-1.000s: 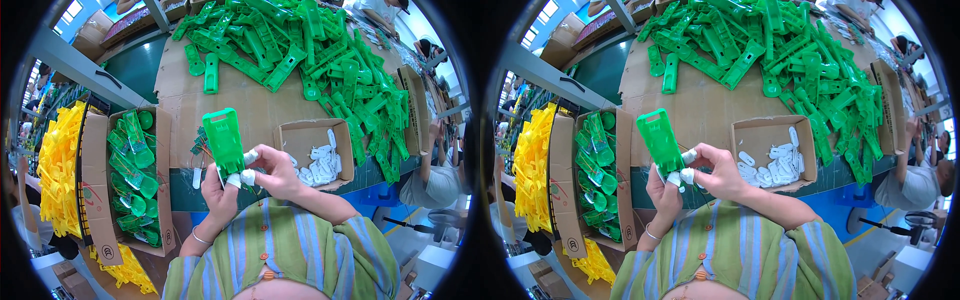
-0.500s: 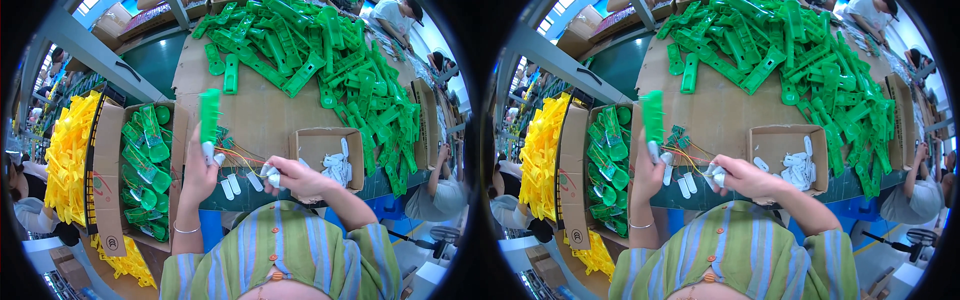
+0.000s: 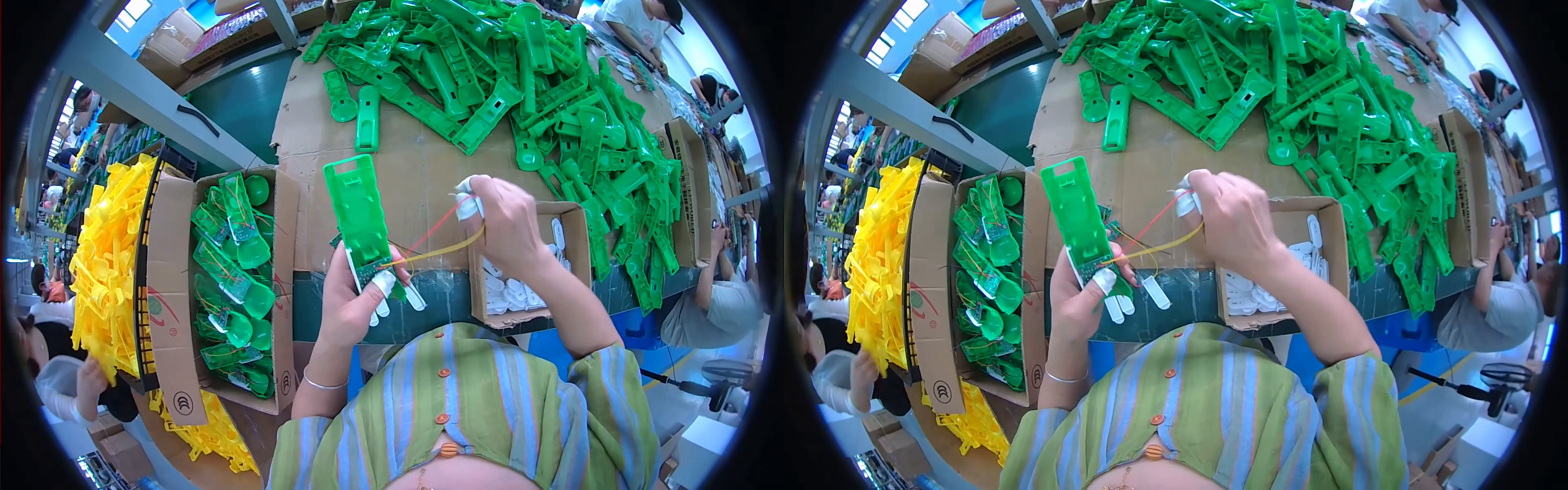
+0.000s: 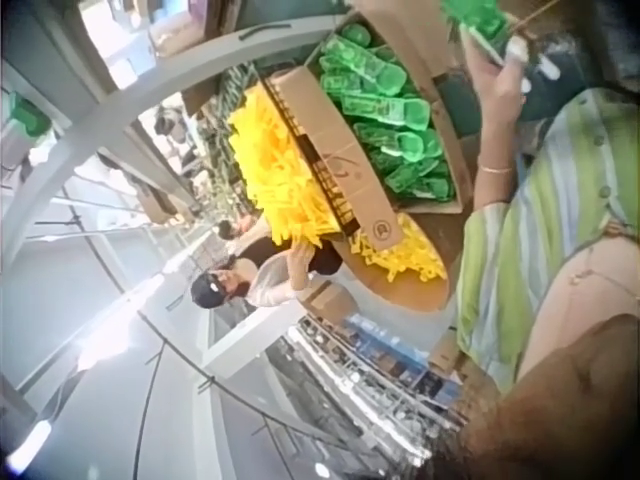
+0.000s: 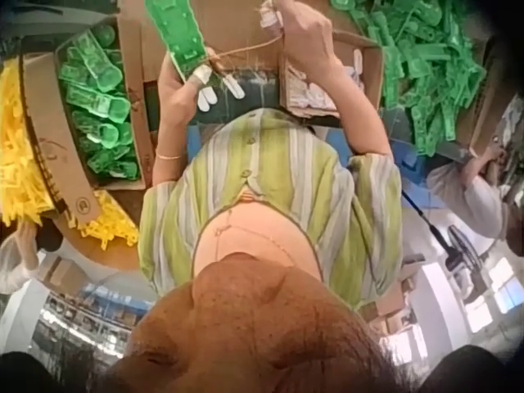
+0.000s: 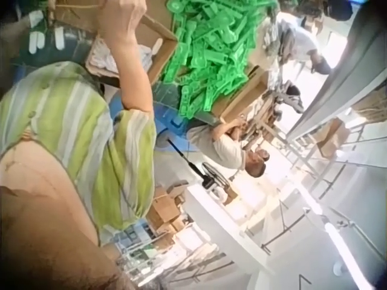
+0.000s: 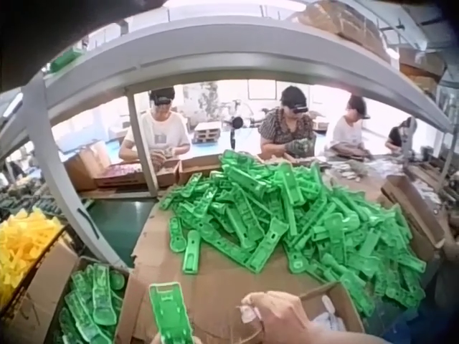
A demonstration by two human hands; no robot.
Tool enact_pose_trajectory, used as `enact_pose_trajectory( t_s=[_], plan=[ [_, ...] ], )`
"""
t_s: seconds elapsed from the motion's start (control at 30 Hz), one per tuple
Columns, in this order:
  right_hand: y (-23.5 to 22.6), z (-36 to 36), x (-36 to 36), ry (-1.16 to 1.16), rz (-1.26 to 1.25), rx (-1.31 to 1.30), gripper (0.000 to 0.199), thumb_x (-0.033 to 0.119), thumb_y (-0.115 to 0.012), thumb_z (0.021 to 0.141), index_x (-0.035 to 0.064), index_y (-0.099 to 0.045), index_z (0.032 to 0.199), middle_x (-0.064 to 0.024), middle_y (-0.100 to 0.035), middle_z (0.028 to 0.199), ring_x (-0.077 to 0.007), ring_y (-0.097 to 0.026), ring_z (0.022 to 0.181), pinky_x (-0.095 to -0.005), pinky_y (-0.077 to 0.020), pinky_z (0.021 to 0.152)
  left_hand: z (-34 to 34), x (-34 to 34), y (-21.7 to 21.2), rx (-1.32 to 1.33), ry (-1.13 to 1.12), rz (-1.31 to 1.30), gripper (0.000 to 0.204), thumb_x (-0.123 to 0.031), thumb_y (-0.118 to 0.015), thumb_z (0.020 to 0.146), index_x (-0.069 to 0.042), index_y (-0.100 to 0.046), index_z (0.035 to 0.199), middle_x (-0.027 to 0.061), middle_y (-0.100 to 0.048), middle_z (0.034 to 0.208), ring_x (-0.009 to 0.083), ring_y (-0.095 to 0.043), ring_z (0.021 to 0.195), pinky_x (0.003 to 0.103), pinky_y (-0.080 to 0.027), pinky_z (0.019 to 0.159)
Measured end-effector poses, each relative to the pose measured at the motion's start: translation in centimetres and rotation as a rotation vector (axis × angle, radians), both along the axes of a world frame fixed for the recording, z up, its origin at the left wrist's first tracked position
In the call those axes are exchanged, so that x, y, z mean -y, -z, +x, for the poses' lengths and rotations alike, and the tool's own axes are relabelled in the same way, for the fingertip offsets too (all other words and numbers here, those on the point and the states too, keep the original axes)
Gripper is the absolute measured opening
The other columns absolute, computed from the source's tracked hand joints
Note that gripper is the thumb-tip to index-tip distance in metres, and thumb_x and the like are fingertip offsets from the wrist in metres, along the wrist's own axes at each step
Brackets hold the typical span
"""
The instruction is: Assembling circuit boards and switches into green plastic housings at a factory workbench.
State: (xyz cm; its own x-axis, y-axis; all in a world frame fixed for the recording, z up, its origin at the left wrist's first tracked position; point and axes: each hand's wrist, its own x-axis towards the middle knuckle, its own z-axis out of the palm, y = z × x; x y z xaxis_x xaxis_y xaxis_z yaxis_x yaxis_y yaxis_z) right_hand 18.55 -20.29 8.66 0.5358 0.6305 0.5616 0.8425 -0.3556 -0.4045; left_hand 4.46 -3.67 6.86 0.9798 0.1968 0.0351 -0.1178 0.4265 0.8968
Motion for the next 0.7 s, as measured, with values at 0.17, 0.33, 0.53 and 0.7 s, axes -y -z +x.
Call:
enact_pose_trajectory(
  t_s=[0.17, 0.33, 0.53, 0.7],
  plan=[
    [-1.1, -5.9, -0.7, -0.330, 0.278, -0.675, 0.028, 0.001, -0.054, 0.084, -0.0026, -0.041, 0.109, -0.0140, -0.061, 0.098, -0.0205, -0.062, 0.092, -0.0306, -0.0487, 0.080, 0.0, 1.8, 0.1, 0.020, 0.011, 0.021, 0.042, 0.005, -0.049, 0.080, -0.002, -0.034, 0.118, 0.0112, -0.050, 0.102, 0.0180, -0.055, 0.089, 0.032, -0.046, 0.078],
    [0.5, -7.3, -1.5, -0.306, 0.273, -0.655, 0.029, 0.010, -0.054, 0.086, -0.0028, -0.038, 0.107, -0.0146, -0.062, 0.092, -0.0208, -0.064, 0.085, -0.0293, -0.0508, 0.071, -0.2, 2.5, 0.4, 0.016, -0.109, 0.323, 0.040, 0.003, -0.050, 0.080, -0.001, -0.035, 0.116, 0.0095, -0.048, 0.105, 0.0160, -0.050, 0.095, 0.030, -0.039, 0.085],
    [1.0, -8.2, -2.0, -0.274, 0.304, -0.527, 0.024, 0.010, -0.053, 0.087, -0.0033, -0.038, 0.101, -0.0180, -0.062, 0.090, -0.0243, -0.065, 0.080, -0.0294, -0.0519, 0.066, -0.2, 3.5, 0.7, 0.101, -0.217, 0.387, 0.041, 0.001, -0.051, 0.081, -0.001, -0.032, 0.116, 0.0095, -0.048, 0.103, 0.0171, -0.050, 0.091, 0.029, -0.041, 0.081],
    [1.8, -7.3, -2.0, -0.318, 0.248, -0.480, 0.031, 0.001, -0.057, 0.079, -0.0021, -0.039, 0.104, -0.0149, -0.060, 0.081, -0.0286, -0.063, 0.068, -0.0326, -0.0503, 0.058, -0.4, 2.8, 1.6, 0.100, -0.235, 0.574, 0.039, 0.003, -0.051, 0.080, -0.002, -0.033, 0.114, 0.0089, -0.047, 0.100, 0.0168, -0.050, 0.089, 0.029, -0.041, 0.079]
  ],
)
